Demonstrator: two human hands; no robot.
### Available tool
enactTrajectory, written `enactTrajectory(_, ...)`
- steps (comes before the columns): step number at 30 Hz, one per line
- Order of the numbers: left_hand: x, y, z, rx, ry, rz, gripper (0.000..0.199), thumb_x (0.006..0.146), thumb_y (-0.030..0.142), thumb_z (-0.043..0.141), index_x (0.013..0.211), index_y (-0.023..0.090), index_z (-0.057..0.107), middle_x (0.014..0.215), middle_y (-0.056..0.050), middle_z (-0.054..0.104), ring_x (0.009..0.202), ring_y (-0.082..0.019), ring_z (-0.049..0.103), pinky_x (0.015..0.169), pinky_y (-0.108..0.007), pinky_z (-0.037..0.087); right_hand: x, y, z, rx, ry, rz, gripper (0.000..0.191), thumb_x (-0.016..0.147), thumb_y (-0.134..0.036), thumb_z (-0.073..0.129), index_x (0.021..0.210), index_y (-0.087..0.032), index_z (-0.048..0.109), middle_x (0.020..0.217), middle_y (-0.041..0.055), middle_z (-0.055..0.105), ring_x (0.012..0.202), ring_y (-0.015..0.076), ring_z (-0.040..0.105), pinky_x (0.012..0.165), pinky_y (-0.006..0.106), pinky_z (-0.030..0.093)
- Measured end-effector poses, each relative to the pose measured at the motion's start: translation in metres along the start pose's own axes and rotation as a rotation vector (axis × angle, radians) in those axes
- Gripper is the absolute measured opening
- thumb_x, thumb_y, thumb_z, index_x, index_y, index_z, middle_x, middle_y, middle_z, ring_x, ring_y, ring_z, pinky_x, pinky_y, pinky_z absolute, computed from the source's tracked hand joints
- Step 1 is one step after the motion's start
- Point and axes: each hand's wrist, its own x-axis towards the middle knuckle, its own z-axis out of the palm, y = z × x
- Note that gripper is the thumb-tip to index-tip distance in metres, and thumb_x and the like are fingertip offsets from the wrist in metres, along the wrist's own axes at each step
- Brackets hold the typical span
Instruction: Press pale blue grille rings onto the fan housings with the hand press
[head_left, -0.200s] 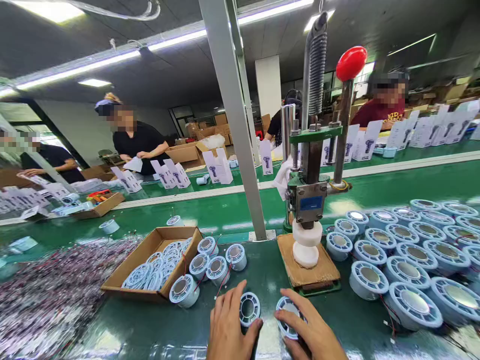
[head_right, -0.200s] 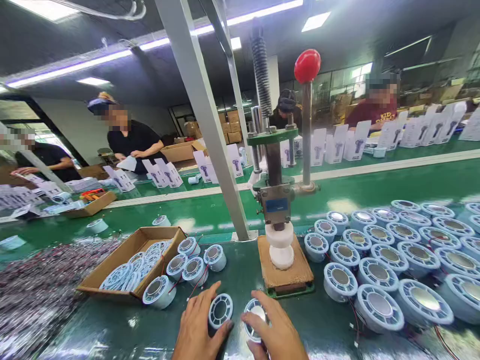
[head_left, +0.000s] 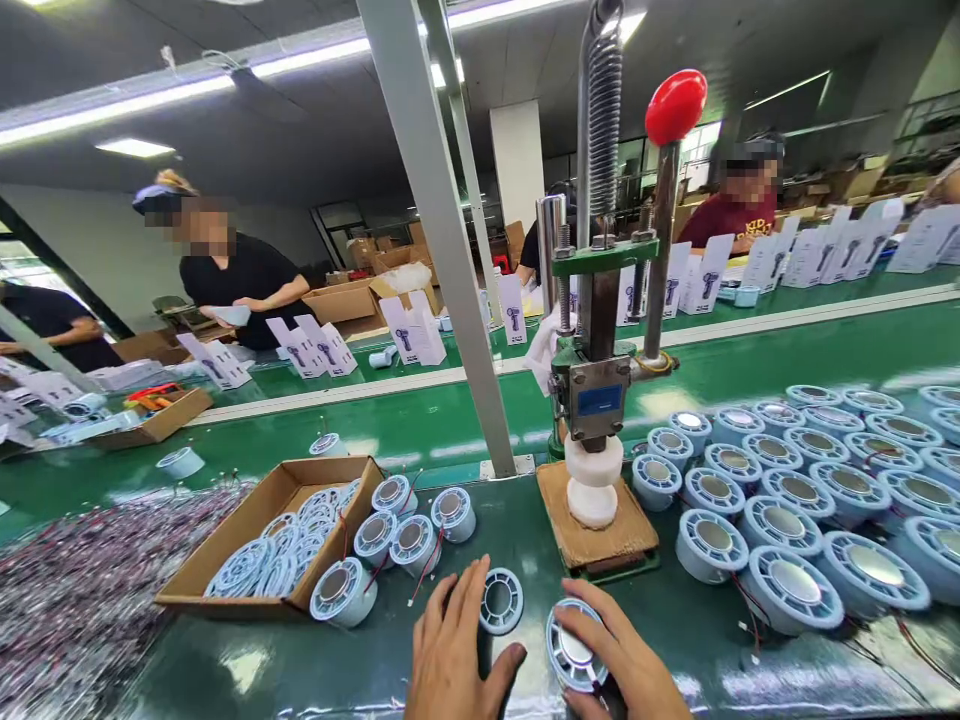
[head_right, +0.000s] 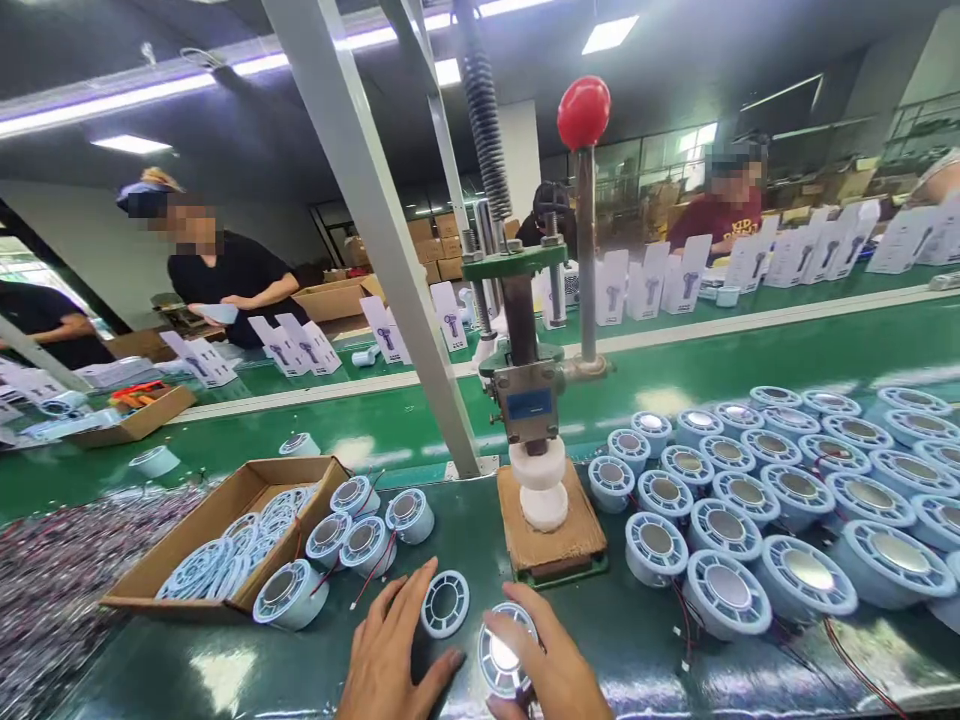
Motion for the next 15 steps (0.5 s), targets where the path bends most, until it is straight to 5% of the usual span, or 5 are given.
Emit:
enactTrajectory(3, 0.01, 0.002, -0.003, -0.072, -0.002, -0.052, 0.05, 0.082, 0.035, 0.062, 0.131, 0.028, 0.058, 0.129, -0.006, 0.066, 0.121, -0.031, 0.057, 0.1, -0.051, 0.049, 0.001, 0.001, 0.004, 0.051, 0.071, 0.055, 0.07, 0.073, -0.007, 0.057, 0.139, -0.025, 0.041, 0.136, 0.0067, 0.053, 0.125, 0.0181, 0.057, 0.103, 0.023, 0.049)
enactTrajectory(7, 0.009, 0.026, -0.001, -0.29, 0.122, -0.059, 0.064, 0.081, 0.041, 0.063, 0.14, 0.026, 0.045, 0.118, -0.004, 0.071, 0.098, -0.024, 0.069, 0.09, -0.038, 0.056, 0.004, 0.002, 0.006, 0.027, 0.123, 0.036, 0.074, 0.071, -0.012, 0.06, 0.14, -0.022, 0.037, 0.131, 0.0051, 0.058, 0.118, 0.0175, 0.062, 0.1, 0.021, 0.051)
enactTrajectory(11, -0.005, 0.058, 0.016, -0.31, 0.163, 0.085, 0.076, 0.07, 0.028, 0.067, 0.142, 0.03, 0.041, 0.113, -0.001, 0.07, 0.093, -0.023, 0.069, 0.086, -0.033, 0.056, 0.005, -0.002, 0.006, 0.015, 0.176, 0.061, 0.069, 0.075, -0.013, 0.056, 0.141, -0.022, 0.038, 0.13, 0.0046, 0.06, 0.114, 0.0168, 0.064, 0.096, 0.021, 0.053)
enactTrajectory(15, -0.012, 0.074, 0.028, -0.257, 0.18, 0.041, 0.079, 0.066, 0.021, 0.063, 0.141, 0.026, 0.042, 0.105, -0.004, 0.067, 0.091, -0.024, 0.068, 0.079, -0.034, 0.056, 0.003, -0.006, 0.008, 0.057, 0.212, 0.131, 0.069, 0.075, -0.015, 0.062, 0.139, -0.024, 0.04, 0.129, 0.0036, 0.061, 0.111, 0.0167, 0.066, 0.093, 0.02, 0.055)
